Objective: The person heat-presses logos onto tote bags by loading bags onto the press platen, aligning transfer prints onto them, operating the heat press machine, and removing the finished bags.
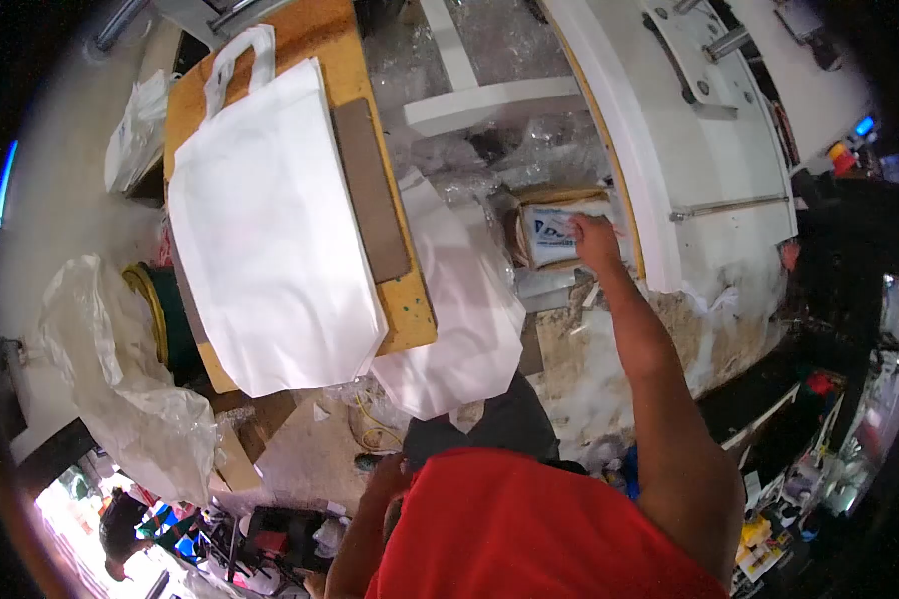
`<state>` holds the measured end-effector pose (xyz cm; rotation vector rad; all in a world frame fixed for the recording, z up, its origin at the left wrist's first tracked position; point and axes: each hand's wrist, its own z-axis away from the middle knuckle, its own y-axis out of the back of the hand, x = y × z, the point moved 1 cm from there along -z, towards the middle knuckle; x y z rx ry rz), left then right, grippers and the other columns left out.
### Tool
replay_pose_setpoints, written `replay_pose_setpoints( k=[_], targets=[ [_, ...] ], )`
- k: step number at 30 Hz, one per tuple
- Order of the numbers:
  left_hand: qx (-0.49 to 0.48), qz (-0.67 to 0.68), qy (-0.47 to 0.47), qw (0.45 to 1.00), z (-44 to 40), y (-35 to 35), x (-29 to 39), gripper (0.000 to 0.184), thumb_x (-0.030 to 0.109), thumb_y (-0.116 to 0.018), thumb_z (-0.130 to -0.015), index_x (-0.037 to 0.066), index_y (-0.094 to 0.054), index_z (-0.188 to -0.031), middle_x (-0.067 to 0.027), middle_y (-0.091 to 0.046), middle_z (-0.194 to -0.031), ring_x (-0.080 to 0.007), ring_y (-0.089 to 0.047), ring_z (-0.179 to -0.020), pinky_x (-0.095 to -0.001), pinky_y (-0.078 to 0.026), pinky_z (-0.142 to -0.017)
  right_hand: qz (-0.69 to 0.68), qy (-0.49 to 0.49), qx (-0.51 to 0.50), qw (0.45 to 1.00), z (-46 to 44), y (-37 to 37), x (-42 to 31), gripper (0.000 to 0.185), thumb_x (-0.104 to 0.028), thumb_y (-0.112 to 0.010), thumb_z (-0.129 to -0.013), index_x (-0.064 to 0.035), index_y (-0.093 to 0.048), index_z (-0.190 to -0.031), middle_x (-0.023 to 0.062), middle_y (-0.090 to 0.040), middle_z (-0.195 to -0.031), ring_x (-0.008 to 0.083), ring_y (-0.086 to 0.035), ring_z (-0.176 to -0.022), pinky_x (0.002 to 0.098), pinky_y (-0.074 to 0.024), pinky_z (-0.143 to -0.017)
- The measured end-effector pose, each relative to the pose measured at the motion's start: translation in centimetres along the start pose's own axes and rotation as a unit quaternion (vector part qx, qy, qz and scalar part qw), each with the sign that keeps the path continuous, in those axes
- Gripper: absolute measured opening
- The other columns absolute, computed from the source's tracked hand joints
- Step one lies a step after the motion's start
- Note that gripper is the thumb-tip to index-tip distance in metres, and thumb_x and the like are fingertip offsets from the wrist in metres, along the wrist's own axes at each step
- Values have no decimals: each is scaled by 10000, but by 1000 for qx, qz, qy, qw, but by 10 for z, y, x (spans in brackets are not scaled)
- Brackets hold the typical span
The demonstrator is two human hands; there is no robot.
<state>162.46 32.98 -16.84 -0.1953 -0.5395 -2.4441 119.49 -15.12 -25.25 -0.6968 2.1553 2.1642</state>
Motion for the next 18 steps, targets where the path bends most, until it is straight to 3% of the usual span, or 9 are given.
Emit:
replay_pose_setpoints(
  k=[4, 7, 9, 11, 13, 14, 16, 17, 18],
  targets=[
    [8, -72, -45, 996, -15, -2, 1, 452, 275, -633, -877, 56, -612, -1272, -203, -628, -1262, -349, -582, -1207, -457, -482, -1017, -52, -4, 16, 999, 30, 22, -19, 131, -66, -632, -842, -50, -664, -968, 174, -678, -907, 399, -633, -859, 481, -518, -782],
    [71, 187, -291, 936, -22, 31, 30, 431, 265, -656, -886, 58, -620, -1262, -174, -645, -1238, -343, -595, -1186, -436, -482, -1013, -31, 10, 15, 999, 57, 70, -67, 123, -59, -612, -861, -42, -661, -972, 177, -673, -918, 386, -641, -876, 475, -519, -766],
    [31, 107, -345, 932, -77, 9, 28, 405, 229, -684, -871, 62, -628, -1235, -158, -652, -1219, -344, -593, -1187, -422, -480, -1010, -74, -20, -7, 997, 83, 116, -121, 111, -58, -602, -865, -35, -657, -959, 178, -667, -916, 394, -637, -880, 481, -515, -759],
    [6, 342, -265, 902, 24, 108, 137, 415, 192, -720, -844, 66, -633, -1229, -156, -658, -1196, -339, -592, -1190, -428, -474, -1010, -88, -10, -87, 992, 108, 146, -152, 149, -141, -587, -897, -34, -675, -950, 189, -654, -945, 386, -643, -879, 498, -510, -782],
    [184, 191, -378, 887, 81, 164, 190, 378, 191, -709, -865, 59, -637, -1212, -169, -662, -1165, -332, -628, -1139, -434, -497, -983, -176, -11, -149, 973, 112, 207, -224, 127, -77, -605, -876, -25, -675, -967, 191, -656, -927, 379, -654, -864, 465, -524, -762],
    [197, 190, -378, 884, 96, 180, 203, 378, 191, -709, -865, 59, -637, -1212, -169, -662, -1165, -332, -628, -1139, -434, -497, -983, -177, 2, -144, 974, 111, 219, -249, 127, -77, -605, -876, -25, -675, -967, 191, -656, -927, 379, -654, -864, 465, -524, -762],
    [325, 192, -450, 809, 116, 207, 215, 326, 135, -686, -882, 35, -637, -1189, -189, -675, -1125, -297, -681, -1038, -401, -539, -905, -254, 17, -198, 947, 108, 234, -290, 121, -49, -628, -878, -16, -679, -982, 180, -677, -922, 343, -680, -840, 419, -539, -737],
    [332, 191, -453, 805, 118, 219, 209, 326, 135, -686, -882, 35, -637, -1189, -189, -675, -1125, -297, -681, -1038, -401, -539, -905, -252, 25, -192, 948, 101, 241, -311, 121, -49, -628, -878, -16, -679, -982, 180, -677, -922, 343, -680, -840, 419, -539, -737],
    [248, 234, -426, 838, 117, 230, 198, 318, 107, -676, -885, 22, -633, -1188, -195, -684, -1094, -279, -695, -994, -377, -548, -871, -266, 35, -188, 945, 92, 246, -331, 124, -68, -637, -891, -16, -682, -994, 177, -687, -927, 320, -690, -834, 404, -544, -735]
  ],
)
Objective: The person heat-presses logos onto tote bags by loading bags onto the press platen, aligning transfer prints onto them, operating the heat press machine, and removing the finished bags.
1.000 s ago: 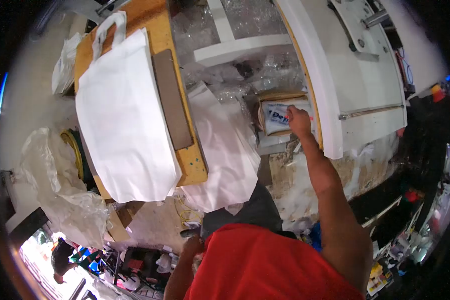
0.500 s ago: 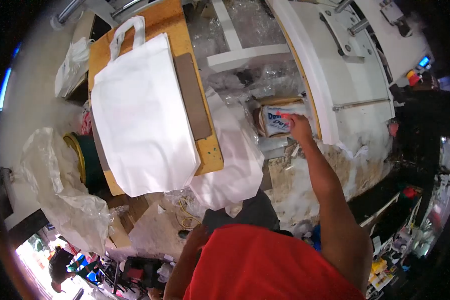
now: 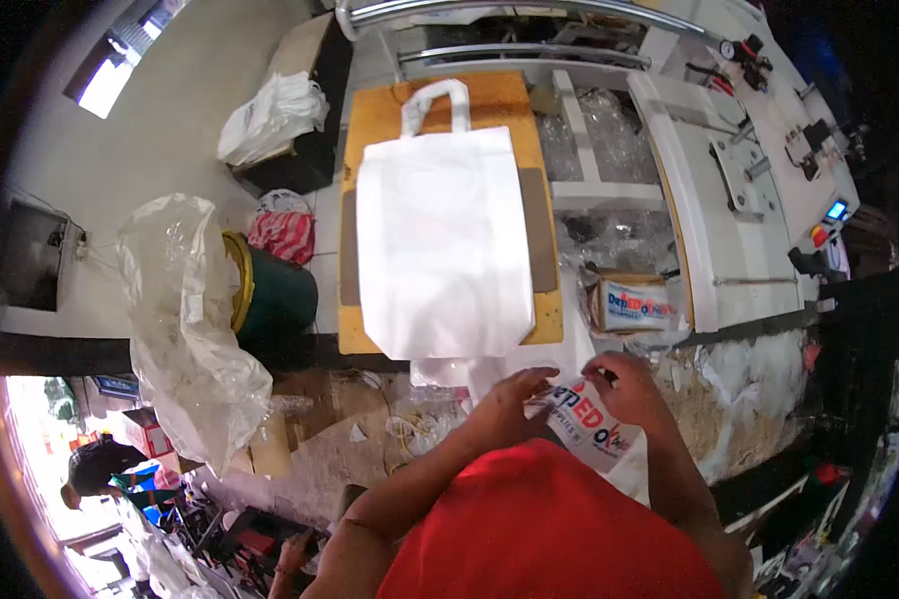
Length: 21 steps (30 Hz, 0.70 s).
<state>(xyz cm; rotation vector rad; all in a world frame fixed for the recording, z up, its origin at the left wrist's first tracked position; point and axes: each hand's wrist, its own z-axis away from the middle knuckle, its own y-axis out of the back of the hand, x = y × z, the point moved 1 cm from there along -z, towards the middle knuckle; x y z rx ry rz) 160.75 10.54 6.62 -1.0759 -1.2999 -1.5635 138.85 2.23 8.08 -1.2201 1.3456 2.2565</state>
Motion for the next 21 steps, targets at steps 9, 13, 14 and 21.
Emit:
replay_pose_setpoints(
  k=[9, 13, 14, 21],
  targets=[
    [277, 12, 12, 961, -69, 196, -110, 342, 72, -691, -882, 8, -614, -1209, -28, -612, -686, -77, -548, -644, -257, -450, -579, 46, 186, 355, 915, -113, -5, -73, 401, -130, -700, -858, -35, -584, -1230, 170, -631, -1154, 350, -582, -1118, 448, -432, -996],
    [343, -15, 18, 939, -110, 234, -145, 369, 67, -686, -868, -24, -607, -1217, -56, -651, -740, -110, -592, -636, -266, -474, -587, 102, 222, 385, 890, -165, -54, -80, 413, -135, -691, -843, -29, -571, -1224, 173, -595, -1183, 373, -536, -1161, 458, -402, -1019],
    [323, -26, 71, 944, -113, 240, -142, 427, 115, -688, -863, -31, -587, -1251, -135, -676, -890, -213, -651, -770, -352, -517, -710, 118, 220, 360, 899, -177, -68, -81, 421, -154, -687, -839, -27, -568, -1222, 170, -571, -1218, 374, -512, -1189, 468, -395, -1024],
    [399, -357, -41, 843, -86, 213, -121, 415, 162, -662, -802, 29, -602, -1190, -205, -583, -1171, -390, -519, -1112, -503, -404, -974, 214, 178, 306, 910, -205, -126, -40, 422, -231, -665, -835, -16, -583, -1189, 185, -484, -1330, 383, -442, -1256, 517, -378, -1044]
  ],
)
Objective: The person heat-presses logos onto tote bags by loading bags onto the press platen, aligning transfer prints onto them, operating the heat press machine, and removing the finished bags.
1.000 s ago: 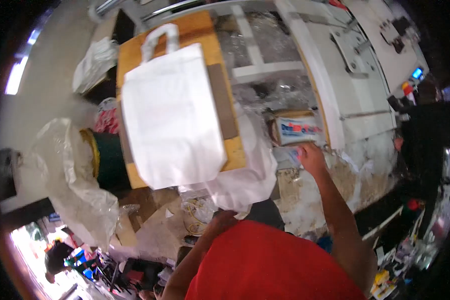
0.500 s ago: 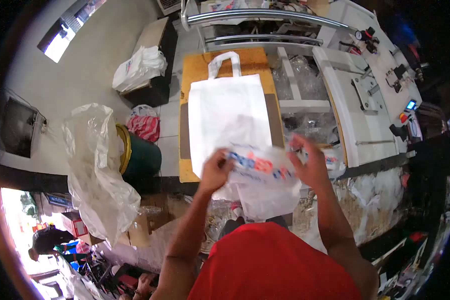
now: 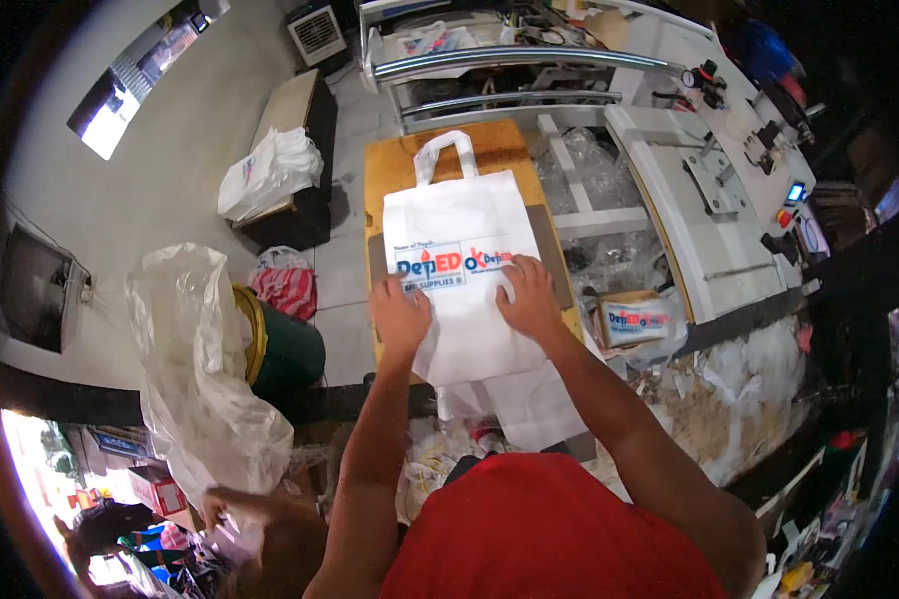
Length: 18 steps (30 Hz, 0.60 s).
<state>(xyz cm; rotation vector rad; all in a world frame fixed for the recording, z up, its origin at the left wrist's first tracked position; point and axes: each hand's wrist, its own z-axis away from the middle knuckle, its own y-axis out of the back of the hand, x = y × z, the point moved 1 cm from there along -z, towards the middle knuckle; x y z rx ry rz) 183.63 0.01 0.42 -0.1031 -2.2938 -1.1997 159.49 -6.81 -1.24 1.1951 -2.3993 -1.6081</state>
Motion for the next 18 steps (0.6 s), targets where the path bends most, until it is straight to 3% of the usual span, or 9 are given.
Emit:
replay_pose_setpoints(
  k=[2, 13, 18],
  targets=[
    [-3, 4, -100, 995, 16, -13, -8, 343, 149, -662, -795, 56, -616, -1122, -172, -570, -1175, -381, -530, -1105, -487, -422, -968, -5, -13, 1, 1000, 1, 1, 1, 424, -223, -661, -829, -13, -585, -1189, 191, -482, -1329, 390, -439, -1260, 526, -376, -1044],
    [45, 11, -133, 990, 19, -12, -7, 280, 140, -658, -777, 78, -695, -1048, -114, -631, -1128, -342, -551, -1089, -466, -434, -959, -5, -5, 16, 1000, -1, -1, -2, 405, -194, -640, -813, 10, -618, -1162, 227, -511, -1301, 418, -451, -1251, 529, -387, -1053],
    [21, 35, -79, 996, 20, -13, -12, 287, 148, -645, -753, 95, -697, -1031, -104, -619, -1136, -328, -534, -1119, -478, -402, -981, -21, -15, 41, 999, -1, -4, 1, 381, -195, -661, -836, 0, -618, -1161, 217, -522, -1273, 409, -472, -1233, 531, -415, -1027]
  ],
)
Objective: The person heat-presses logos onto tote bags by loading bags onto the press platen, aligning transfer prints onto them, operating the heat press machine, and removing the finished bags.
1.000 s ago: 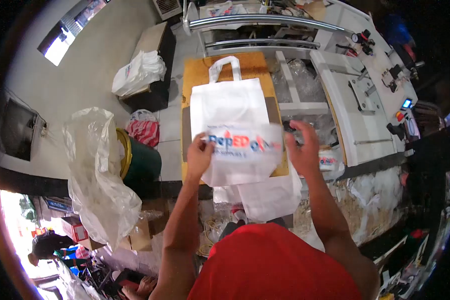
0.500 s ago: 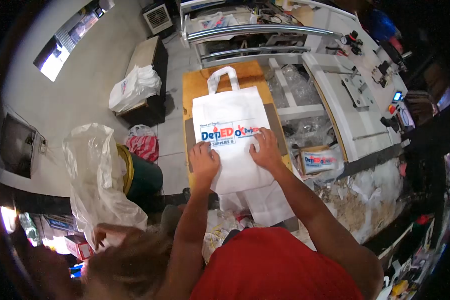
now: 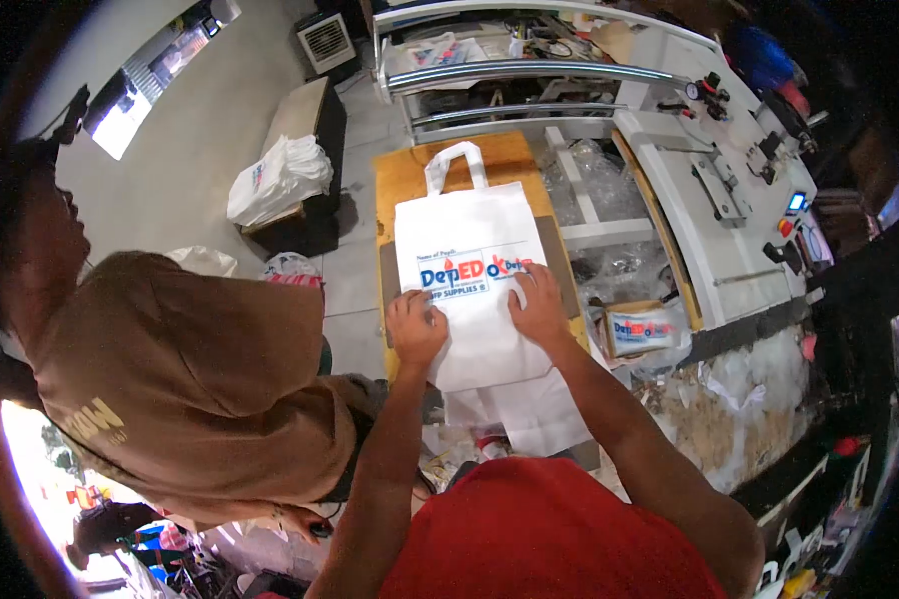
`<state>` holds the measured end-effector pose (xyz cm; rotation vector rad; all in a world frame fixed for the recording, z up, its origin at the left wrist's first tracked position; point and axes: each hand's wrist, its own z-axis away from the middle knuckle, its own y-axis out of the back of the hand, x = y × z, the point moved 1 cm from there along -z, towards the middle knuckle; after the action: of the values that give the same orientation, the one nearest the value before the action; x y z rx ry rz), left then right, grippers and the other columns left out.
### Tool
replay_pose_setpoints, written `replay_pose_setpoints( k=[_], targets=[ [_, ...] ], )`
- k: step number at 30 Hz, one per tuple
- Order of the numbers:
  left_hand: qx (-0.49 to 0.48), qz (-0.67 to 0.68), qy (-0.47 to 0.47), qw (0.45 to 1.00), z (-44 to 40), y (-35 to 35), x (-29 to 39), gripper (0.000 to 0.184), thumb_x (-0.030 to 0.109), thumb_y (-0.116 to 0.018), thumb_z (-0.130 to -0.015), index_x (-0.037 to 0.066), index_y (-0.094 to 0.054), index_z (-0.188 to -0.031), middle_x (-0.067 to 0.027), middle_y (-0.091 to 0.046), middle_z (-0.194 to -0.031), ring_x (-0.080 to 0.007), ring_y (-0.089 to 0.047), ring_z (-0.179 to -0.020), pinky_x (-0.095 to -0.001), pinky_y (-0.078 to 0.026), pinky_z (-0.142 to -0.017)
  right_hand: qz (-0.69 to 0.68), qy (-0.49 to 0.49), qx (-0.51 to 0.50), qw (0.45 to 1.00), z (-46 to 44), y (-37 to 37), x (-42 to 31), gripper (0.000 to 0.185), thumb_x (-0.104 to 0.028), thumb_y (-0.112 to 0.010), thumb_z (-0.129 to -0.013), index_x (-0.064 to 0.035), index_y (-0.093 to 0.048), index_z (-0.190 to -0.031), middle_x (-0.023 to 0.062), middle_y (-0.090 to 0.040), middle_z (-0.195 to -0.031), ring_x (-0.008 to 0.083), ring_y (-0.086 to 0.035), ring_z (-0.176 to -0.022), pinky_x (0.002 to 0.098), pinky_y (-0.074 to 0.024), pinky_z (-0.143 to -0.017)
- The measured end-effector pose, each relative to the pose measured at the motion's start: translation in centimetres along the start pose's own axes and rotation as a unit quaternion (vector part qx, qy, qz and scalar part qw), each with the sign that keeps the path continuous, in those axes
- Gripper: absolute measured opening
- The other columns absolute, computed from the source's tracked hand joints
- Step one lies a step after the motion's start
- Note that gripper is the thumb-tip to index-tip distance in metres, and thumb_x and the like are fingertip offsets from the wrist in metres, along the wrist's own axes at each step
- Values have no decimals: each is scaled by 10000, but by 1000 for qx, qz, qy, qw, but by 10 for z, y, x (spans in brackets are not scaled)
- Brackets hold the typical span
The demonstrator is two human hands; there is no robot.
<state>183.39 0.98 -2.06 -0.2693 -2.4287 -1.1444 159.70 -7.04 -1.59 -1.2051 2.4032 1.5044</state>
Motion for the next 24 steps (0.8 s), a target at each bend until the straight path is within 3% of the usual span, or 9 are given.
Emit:
replay_pose_setpoints(
  k=[24],
  targets=[
    [28, -3, 12, 1000, 1, -3, -2, 294, 104, -634, -751, 31, -660, -1035, -163, -620, -1120, -374, -555, -1071, -479, -444, -950, 19, 6, -7, 1000, 3, 3, -1, 358, -229, -672, -864, -65, -645, -1182, 159, -523, -1325, 366, -455, -1273, 506, -399, -1049]
  ],
)
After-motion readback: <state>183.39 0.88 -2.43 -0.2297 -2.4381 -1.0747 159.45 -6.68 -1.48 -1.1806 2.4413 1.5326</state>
